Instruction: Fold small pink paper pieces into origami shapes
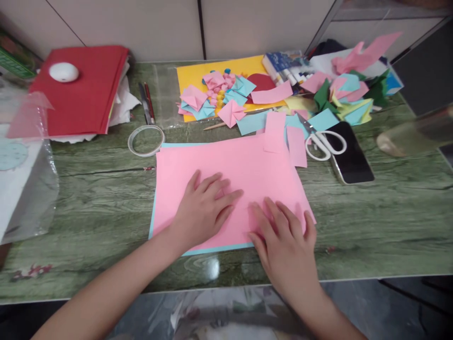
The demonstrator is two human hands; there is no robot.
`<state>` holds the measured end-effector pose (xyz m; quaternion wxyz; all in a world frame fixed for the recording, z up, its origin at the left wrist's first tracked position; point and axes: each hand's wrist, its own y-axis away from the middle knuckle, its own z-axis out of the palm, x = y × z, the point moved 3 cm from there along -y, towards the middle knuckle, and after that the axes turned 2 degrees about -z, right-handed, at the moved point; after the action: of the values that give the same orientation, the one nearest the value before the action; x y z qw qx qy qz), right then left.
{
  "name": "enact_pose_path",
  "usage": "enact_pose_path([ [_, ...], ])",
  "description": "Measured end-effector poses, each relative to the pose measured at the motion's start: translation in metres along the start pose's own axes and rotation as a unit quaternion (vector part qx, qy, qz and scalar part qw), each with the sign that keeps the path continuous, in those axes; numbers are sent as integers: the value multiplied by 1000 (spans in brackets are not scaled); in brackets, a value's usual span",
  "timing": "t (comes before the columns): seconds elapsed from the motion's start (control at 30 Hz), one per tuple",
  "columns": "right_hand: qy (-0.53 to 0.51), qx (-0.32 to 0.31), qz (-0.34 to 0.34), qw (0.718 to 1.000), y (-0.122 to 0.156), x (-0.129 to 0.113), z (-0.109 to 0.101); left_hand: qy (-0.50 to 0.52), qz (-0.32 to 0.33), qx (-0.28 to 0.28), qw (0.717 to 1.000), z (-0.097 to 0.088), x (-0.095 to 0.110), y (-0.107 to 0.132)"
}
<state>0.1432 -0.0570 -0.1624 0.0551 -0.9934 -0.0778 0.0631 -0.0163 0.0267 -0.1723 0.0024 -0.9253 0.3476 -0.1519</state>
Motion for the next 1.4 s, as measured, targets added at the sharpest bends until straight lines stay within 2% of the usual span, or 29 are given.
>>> enact_pose_path([
  [0.43,-80,-18,31,996,3,6,1,0,-4,-17,1000,0,0,0],
  [0.83,-29,7,22,999,3,-1,7,-14,-1,-11,1000,1,1,1],
  [1.4,-28,7,18,999,1,0,3,-15,-2,-12,1000,1,2,0],
])
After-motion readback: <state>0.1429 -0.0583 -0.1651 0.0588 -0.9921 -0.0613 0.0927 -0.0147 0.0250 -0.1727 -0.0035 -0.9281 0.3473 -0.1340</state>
